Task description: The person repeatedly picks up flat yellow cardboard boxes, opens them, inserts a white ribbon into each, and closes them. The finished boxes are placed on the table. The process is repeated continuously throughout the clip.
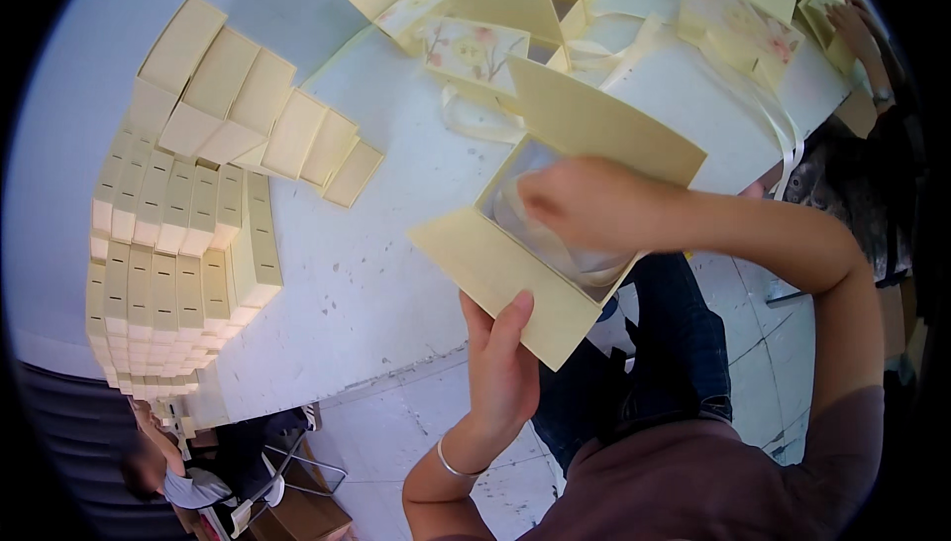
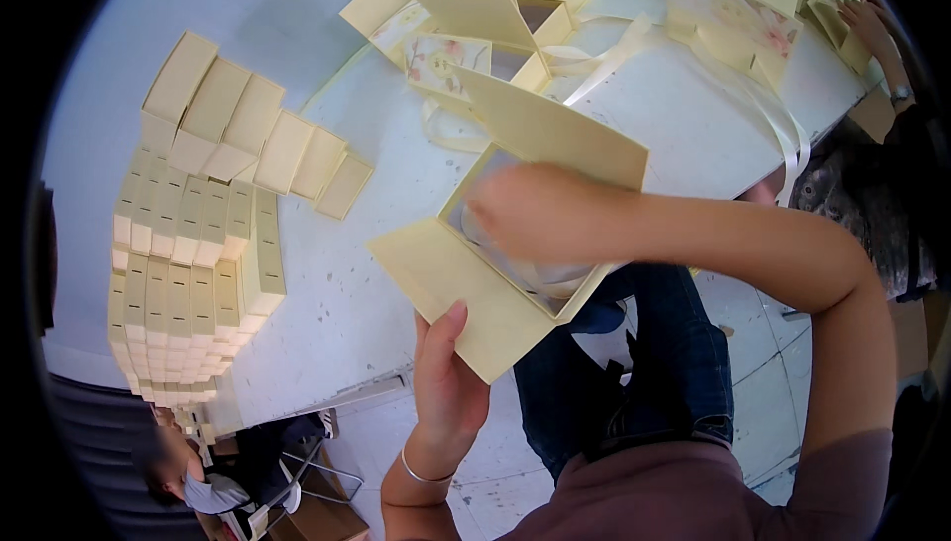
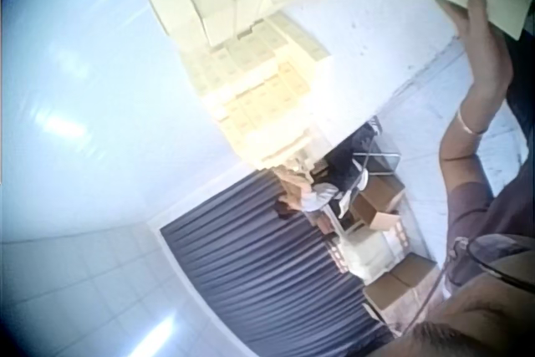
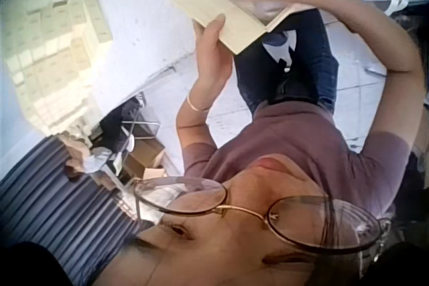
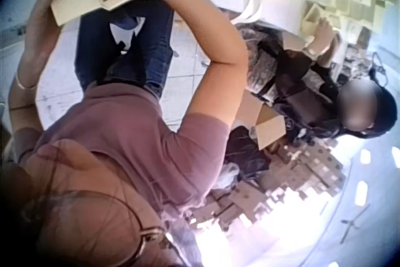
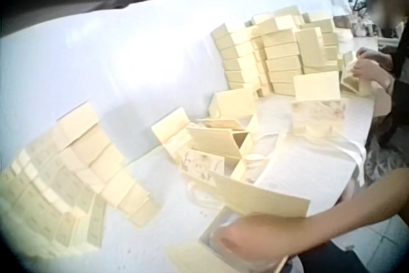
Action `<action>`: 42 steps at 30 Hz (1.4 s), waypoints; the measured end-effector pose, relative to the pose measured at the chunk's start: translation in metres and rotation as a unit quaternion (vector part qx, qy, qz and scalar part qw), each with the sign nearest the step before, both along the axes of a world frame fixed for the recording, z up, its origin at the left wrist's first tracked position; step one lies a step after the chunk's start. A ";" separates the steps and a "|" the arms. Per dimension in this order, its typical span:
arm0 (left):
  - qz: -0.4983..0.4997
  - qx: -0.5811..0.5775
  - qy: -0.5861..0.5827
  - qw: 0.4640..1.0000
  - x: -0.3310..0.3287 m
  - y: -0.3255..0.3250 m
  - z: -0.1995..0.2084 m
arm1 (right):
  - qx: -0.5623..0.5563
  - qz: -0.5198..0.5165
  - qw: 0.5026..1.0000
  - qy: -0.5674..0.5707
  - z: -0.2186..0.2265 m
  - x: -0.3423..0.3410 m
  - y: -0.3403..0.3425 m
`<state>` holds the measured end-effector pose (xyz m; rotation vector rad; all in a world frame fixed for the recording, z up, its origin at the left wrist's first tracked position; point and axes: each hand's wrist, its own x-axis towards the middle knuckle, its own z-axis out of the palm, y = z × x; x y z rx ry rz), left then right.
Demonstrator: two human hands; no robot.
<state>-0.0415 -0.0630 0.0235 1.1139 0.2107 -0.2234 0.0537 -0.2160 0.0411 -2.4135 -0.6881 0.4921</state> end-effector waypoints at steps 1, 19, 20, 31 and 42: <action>0.017 0.023 -0.037 0.999 0.001 -0.001 0.000 | 0.198 -0.066 0.974 0.084 0.000 0.003 -0.010; -0.271 0.479 -0.203 0.810 0.099 0.019 0.070 | 0.568 -0.075 0.805 0.156 0.030 -0.001 -0.021; -0.256 0.464 -0.233 0.815 0.102 0.016 0.068 | 0.564 -0.072 0.808 0.156 0.030 -0.002 -0.023; -0.181 0.149 -0.225 0.946 0.130 0.011 0.072 | 0.407 0.017 0.872 0.272 0.039 -0.018 -0.047; -0.109 0.490 -0.689 0.523 0.085 0.024 0.073 | 0.350 -0.068 0.934 0.007 0.012 -0.028 -0.039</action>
